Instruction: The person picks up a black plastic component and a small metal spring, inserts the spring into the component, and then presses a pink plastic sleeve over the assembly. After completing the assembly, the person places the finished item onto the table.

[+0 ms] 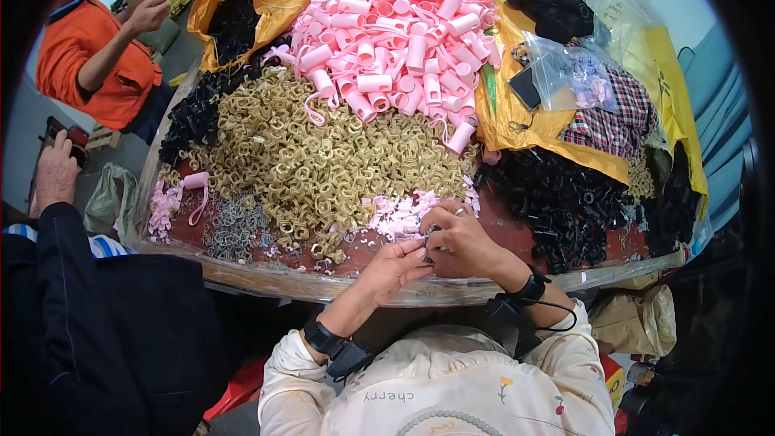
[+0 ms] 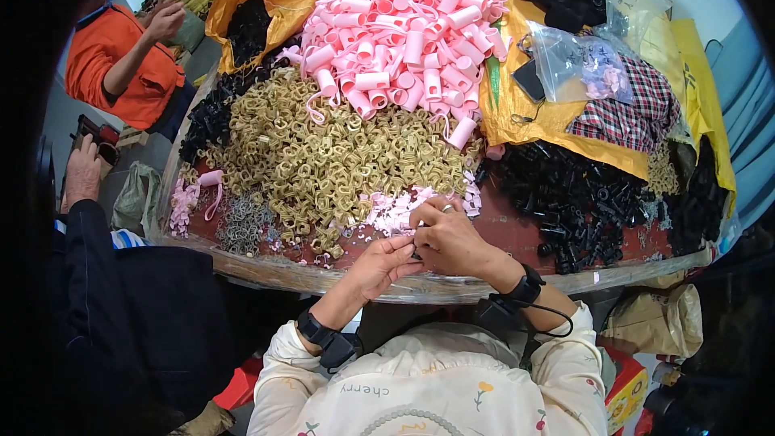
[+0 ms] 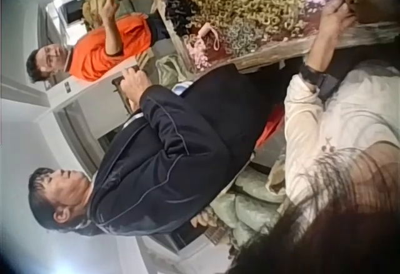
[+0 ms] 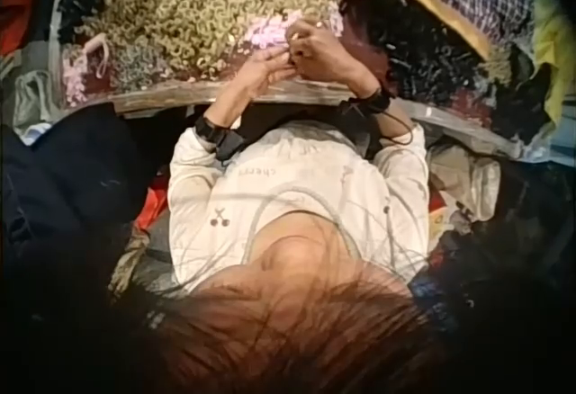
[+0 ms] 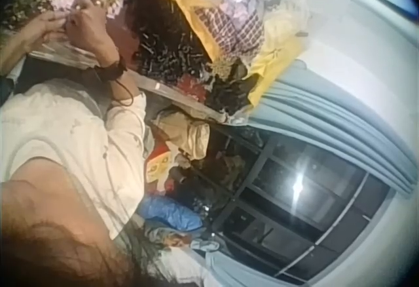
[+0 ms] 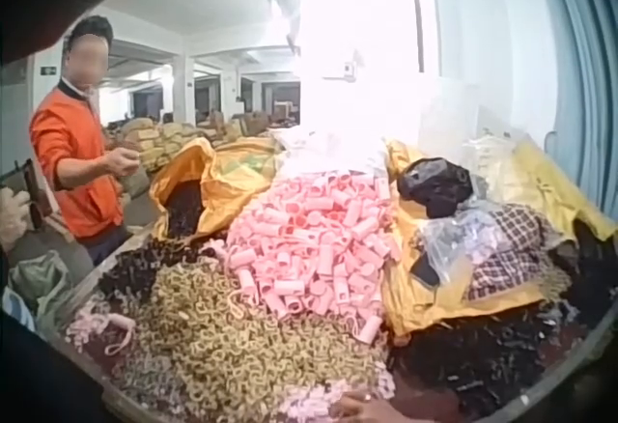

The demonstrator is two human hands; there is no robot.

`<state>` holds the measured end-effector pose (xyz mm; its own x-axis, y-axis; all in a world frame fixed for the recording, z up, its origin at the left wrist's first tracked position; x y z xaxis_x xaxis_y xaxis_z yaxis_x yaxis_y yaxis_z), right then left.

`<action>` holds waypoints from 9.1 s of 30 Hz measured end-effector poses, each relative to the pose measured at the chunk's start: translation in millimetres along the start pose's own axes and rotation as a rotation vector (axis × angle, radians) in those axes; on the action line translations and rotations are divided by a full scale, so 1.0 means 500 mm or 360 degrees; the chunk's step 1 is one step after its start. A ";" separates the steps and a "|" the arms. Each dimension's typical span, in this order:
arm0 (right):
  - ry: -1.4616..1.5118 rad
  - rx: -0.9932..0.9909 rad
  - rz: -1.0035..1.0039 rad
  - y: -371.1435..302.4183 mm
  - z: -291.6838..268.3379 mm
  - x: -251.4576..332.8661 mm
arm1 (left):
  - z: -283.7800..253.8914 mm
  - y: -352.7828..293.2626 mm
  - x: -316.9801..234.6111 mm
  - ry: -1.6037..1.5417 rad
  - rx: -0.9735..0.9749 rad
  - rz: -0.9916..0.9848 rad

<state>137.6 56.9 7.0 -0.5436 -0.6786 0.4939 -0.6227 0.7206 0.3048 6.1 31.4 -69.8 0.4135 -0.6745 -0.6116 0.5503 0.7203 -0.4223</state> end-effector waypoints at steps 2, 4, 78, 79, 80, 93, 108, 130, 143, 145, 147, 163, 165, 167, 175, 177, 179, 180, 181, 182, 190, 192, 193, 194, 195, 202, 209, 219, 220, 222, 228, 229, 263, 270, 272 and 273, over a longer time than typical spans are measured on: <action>0.0103 -0.0062 0.0006 -0.004 -0.001 -0.005 | -0.003 0.000 -0.004 -0.0134 0.0068 -0.0026; 0.0317 -0.0178 0.0019 -0.012 -0.001 -0.014 | -0.007 0.003 -0.004 -0.0198 0.0103 -0.0034; 0.0669 -0.0303 0.0212 -0.073 0.032 -0.076 | -0.003 0.012 -0.011 -0.0496 0.0337 0.0163; 0.0811 -0.0309 0.0288 -0.073 0.032 -0.071 | -0.002 0.012 -0.011 -0.0526 0.0353 0.0153; 0.0953 -0.0315 0.0365 -0.074 0.032 -0.062 | -0.001 0.012 -0.009 -0.0557 0.0368 0.0142; 0.1405 -0.0370 0.0789 -0.035 0.012 -0.041 | 0.002 -0.014 -0.040 -0.0486 0.0178 0.0119; 0.1473 -0.0211 0.0799 -0.034 0.024 -0.035 | -0.004 -0.007 -0.016 -0.0480 0.0015 0.0067; 0.1597 -0.0330 0.0629 -0.049 0.044 -0.045 | -0.005 -0.007 -0.017 -0.0650 0.0298 0.0258; 0.0721 -0.0488 0.0272 -0.032 -0.001 -0.004 | -0.002 -0.017 -0.005 -0.0540 0.0066 0.0137; 0.0567 -0.0527 0.0115 -0.028 -0.001 0.005 | 0.003 -0.022 -0.009 -0.0568 0.0108 0.0147; 0.0543 -0.0521 0.0099 -0.028 -0.003 0.010 | 0.005 -0.023 -0.012 -0.0582 0.0127 0.0151; 0.0429 -0.0269 0.0011 -0.032 -0.007 0.013 | 0.005 -0.024 -0.017 -0.0297 -0.0157 0.0069; 0.0823 -0.0204 0.0416 -0.034 -0.009 0.009 | 0.006 -0.024 -0.021 -0.0278 -0.0147 0.0074; 0.1140 -0.0184 0.0511 -0.039 0.013 -0.006 | 0.005 -0.025 -0.023 -0.0269 -0.0143 0.0078; 0.0704 -0.0090 0.0414 -0.011 0.025 -0.128 | -0.038 0.002 -0.033 -0.0601 -0.0263 0.0129; -0.0314 -0.0358 0.0121 0.005 0.015 -0.135 | -0.052 0.011 -0.037 -0.0734 -0.0364 0.0087; -0.0477 -0.0256 0.0262 0.022 0.039 -0.162 | -0.058 0.017 -0.038 -0.0800 -0.0416 0.0072; -0.0635 -0.0148 0.0406 0.032 0.052 -0.175 | -0.058 0.020 -0.039 -0.0745 -0.0435 0.0103; -0.0793 -0.0039 0.0551 0.034 0.060 -0.188 | -0.057 0.023 -0.038 -0.0690 -0.0454 0.0133; -0.0793 -0.0039 0.0547 0.032 0.061 -0.196 | -0.056 0.026 -0.038 -0.0634 -0.0472 0.0161; 0.0391 -0.0294 0.0355 0.013 0.008 -0.179 | -0.038 0.045 -0.049 -0.0485 -0.0355 0.0313; 0.1120 -0.0059 0.0736 0.000 0.014 -0.162 | -0.027 0.043 -0.053 -0.0488 -0.0293 0.0313; 0.1484 0.0066 0.0922 -0.006 0.019 -0.153 | -0.018 0.041 -0.055 -0.0490 -0.0234 0.0313; 0.1484 0.0064 0.0920 -0.008 0.017 -0.146 | -0.011 0.038 -0.057 -0.0490 -0.0175 0.0312; 0.1515 0.0047 0.0879 -0.009 0.014 -0.139 | -0.008 0.037 -0.057 -0.0487 -0.0175 0.0314; 0.1738 -0.0055 0.0784 -0.012 0.033 -0.112 | 0.008 0.028 -0.053 -0.0491 -0.0118 0.0277; 0.1734 -0.0155 0.0794 -0.015 0.016 -0.116 | -0.011 0.029 -0.047 -0.0462 -0.0149 0.0228; 0.1037 -0.0089 0.0006 0.025 -0.011 -0.066 | -0.031 0.020 -0.034 -0.0328 -0.0081 0.0052; 0.0969 -0.0046 -0.0028 0.027 -0.012 -0.061 | -0.033 0.019 -0.033 -0.0314 -0.0075 0.0041; 0.0901 -0.0002 -0.0063 0.032 -0.014 -0.052 | -0.037 0.018 -0.031 -0.0287 -0.0064 0.0020; 0.0877 0.0110 -0.0137 0.040 -0.025 -0.039 | -0.038 0.016 -0.021 -0.0363 -0.0011 -0.0004; 0.0896 0.0127 -0.0138 0.040 -0.024 -0.038 | -0.038 0.015 -0.018 -0.0399 0.0009 -0.0012; 0.1190 0.0058 0.0608 0.017 0.016 -0.060 | -0.025 0.019 0.008 -0.0602 -0.0075 0.0029; 0.1196 -0.0151 0.0689 -0.002 0.014 -0.073 | -0.025 0.010 -0.018 -0.0383 -0.0022 -0.0029; 0.0738 -0.0109 0.0658 -0.009 -0.006 -0.101 | -0.031 0.007 -0.029 -0.0375 -0.0119 0.0049; 0.0511 -0.0086 0.0638 -0.012 -0.009 -0.111 | -0.036 0.005 -0.035 -0.0365 -0.0217 0.0128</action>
<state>174.1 90.7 -18.4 -0.5283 -0.2762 0.8029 -0.3662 0.9273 0.0780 -13.1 48.0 -72.3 0.6139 -0.6221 -0.4859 0.4130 0.7777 -0.4740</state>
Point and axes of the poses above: each hand's wrist, its own y-axis towards the middle knuckle, its own z-axis out of the palm, x = y × z, the point moved 3 cm from there along y, towards the middle knuckle, and after that the axes turned 5 degrees about -x, right-handed, at the moved point
